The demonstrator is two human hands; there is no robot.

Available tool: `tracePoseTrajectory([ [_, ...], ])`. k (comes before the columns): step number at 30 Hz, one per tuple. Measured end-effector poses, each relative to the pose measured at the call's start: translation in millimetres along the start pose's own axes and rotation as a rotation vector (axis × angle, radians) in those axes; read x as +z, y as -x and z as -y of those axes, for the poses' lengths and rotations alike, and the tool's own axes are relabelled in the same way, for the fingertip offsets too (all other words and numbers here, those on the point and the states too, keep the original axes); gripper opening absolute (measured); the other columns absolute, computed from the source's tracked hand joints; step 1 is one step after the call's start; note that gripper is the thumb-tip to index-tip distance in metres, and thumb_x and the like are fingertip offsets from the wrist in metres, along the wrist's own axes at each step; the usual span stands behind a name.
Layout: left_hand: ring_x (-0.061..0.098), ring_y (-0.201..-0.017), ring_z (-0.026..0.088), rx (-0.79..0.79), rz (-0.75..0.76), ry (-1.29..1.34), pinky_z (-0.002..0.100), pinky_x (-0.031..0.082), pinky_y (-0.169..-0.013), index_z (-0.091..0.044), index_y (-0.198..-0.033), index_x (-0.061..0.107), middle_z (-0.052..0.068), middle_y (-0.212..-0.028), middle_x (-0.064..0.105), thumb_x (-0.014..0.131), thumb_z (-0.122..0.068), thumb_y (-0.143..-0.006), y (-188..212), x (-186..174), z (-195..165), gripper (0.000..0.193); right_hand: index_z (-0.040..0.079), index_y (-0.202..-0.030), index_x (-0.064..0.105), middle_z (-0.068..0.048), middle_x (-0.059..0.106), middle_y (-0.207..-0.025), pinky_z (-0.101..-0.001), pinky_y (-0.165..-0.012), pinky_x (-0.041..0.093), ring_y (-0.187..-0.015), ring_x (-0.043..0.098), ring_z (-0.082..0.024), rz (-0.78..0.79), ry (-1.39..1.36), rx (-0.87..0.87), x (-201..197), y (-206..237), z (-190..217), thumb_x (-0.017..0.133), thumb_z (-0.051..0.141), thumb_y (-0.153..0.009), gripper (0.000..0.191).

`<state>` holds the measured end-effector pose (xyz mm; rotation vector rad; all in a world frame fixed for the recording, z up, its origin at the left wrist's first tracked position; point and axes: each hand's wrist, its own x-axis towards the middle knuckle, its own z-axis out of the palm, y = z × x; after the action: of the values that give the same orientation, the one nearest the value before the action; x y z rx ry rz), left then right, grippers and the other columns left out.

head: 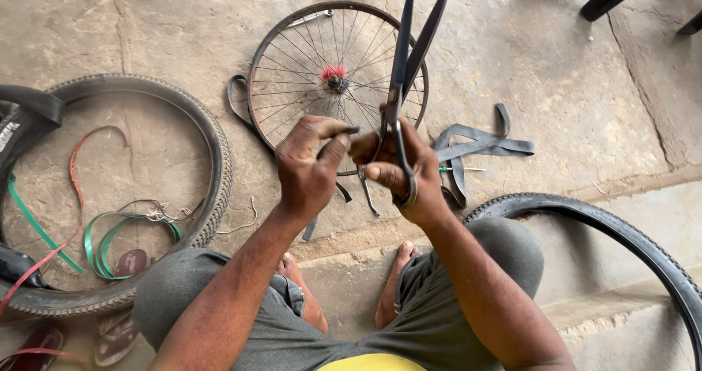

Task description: The person cuts a strip from an old inner tube using scissors and wraps it around the rim of a bicycle wheel. They then mount a tire onto the wheel using a tire lever and prepare a new inner tube by removing it from its packaging.

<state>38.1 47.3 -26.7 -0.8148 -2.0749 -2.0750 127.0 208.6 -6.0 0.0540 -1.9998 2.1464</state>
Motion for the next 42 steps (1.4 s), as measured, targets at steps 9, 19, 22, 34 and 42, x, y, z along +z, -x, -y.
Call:
tracePoseTrajectory([
  [9,0.072,-0.078,0.009,-0.242,-0.148,0.324,0.024,0.064,-0.07,0.0,-0.108,0.073,0.006,-0.091,0.075,0.069,-0.004,-0.095,-15,-22,-7,0.014,0.004,-0.164,0.023,-0.008,0.063,-0.106,-0.0376,-0.088,0.057,-0.096,0.064,-0.018,0.23,0.197,0.262,13,39,-24,0.08,0.069,-0.072,0.126],
  [19,0.067,-0.072,0.008,-0.293,-0.051,0.309,0.022,0.057,-0.063,0.003,-0.106,0.074,0.007,-0.087,0.074,0.067,0.001,-0.094,-15,-21,-13,0.015,0.002,-0.163,0.028,-0.005,0.058,-0.096,-0.0325,-0.078,0.053,-0.088,0.059,-0.015,0.182,0.24,0.269,19,35,-26,0.079,0.077,-0.064,0.134],
  [22,0.067,-0.07,0.007,-0.303,-0.048,0.288,0.022,0.056,-0.062,0.003,-0.104,0.075,0.007,-0.085,0.074,0.067,0.003,-0.092,-16,-24,-13,0.014,0.001,-0.162,0.032,-0.004,0.057,-0.093,-0.0313,-0.076,0.053,-0.085,0.058,-0.014,0.189,0.232,0.242,20,36,-27,0.079,0.078,-0.065,0.132],
  [34,0.07,-0.07,0.009,-0.397,-0.071,0.324,0.024,0.06,-0.06,0.003,-0.102,0.075,0.009,-0.087,0.076,0.068,-0.001,-0.088,-22,-31,-13,0.016,0.0,-0.162,0.034,0.001,0.05,-0.079,-0.0279,-0.062,0.046,-0.071,0.05,-0.009,0.171,0.239,0.19,22,37,-32,0.074,0.078,-0.067,0.129],
  [42,0.068,-0.072,0.011,-0.433,-0.104,0.434,0.026,0.06,-0.063,0.004,-0.102,0.074,0.009,-0.088,0.074,0.069,-0.003,-0.089,-22,-31,-3,0.016,0.002,-0.158,0.038,0.002,0.055,-0.066,-0.0245,-0.042,0.052,-0.05,0.055,-0.007,0.058,0.298,0.155,29,36,-37,0.072,0.058,-0.078,0.104],
])
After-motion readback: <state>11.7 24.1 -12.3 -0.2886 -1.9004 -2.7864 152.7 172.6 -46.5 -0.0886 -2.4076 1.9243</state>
